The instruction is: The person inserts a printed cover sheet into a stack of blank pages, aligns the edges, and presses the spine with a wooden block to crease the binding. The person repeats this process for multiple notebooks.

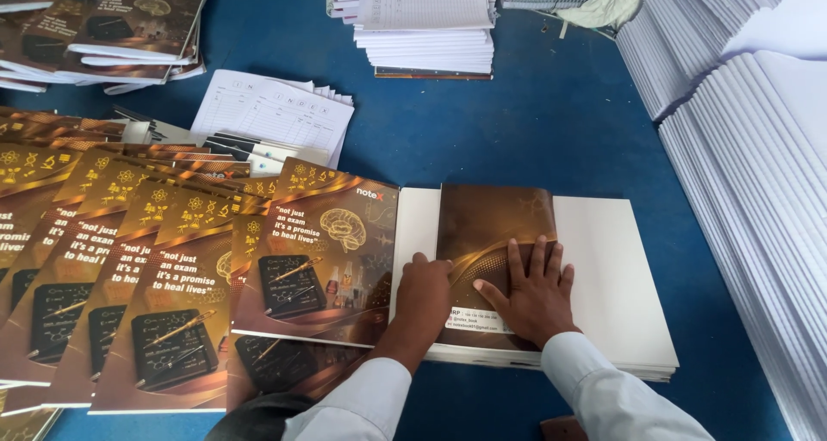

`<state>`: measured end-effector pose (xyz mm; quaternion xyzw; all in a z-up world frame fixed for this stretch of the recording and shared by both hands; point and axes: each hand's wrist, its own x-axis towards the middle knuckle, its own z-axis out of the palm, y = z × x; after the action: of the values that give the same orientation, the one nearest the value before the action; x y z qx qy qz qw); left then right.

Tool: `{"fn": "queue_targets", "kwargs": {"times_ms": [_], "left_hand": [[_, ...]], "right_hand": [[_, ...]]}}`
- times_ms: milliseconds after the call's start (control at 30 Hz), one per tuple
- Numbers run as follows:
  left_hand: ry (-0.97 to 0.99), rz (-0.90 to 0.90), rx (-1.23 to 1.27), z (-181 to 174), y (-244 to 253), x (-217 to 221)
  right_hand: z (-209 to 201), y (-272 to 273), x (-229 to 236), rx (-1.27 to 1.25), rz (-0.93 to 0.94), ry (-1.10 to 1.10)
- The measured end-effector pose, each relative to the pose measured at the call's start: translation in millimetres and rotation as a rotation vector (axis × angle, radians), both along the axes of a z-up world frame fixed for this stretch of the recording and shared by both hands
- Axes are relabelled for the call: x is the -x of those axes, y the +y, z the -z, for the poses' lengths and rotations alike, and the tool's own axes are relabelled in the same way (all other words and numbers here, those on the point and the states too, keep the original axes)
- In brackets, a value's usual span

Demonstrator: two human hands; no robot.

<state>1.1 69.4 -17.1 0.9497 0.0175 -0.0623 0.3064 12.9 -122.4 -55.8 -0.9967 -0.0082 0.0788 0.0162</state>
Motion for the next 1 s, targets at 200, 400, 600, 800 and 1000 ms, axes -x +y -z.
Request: {"fn": "queue_targets", "kwargs": {"times_ms": [200, 400, 600, 800, 1000], "left_hand": [[0.026, 0.278, -0.384, -21, -5, -9], [0.186, 0.414, -0.428, -31, -21, -19], [0.098, 0.374, -0.413, -13, -34, -17], [0.172, 0.345, -0.393, -11, -40, -17], [0.176, 0.339, -0.366, -16, -36, -13]], "right_hand": [[-11, -10, -6, -0.163, 0.037, 0.1], [-59, -46, 5, -0.334, -0.051, 0.174], [-113, -60, 59, -0.109, -0.166, 0.438], [-133, -61, 92, 0.078, -0.252, 0.788], [-108, -69, 109, 0.111, -0.43, 0.718]]}}
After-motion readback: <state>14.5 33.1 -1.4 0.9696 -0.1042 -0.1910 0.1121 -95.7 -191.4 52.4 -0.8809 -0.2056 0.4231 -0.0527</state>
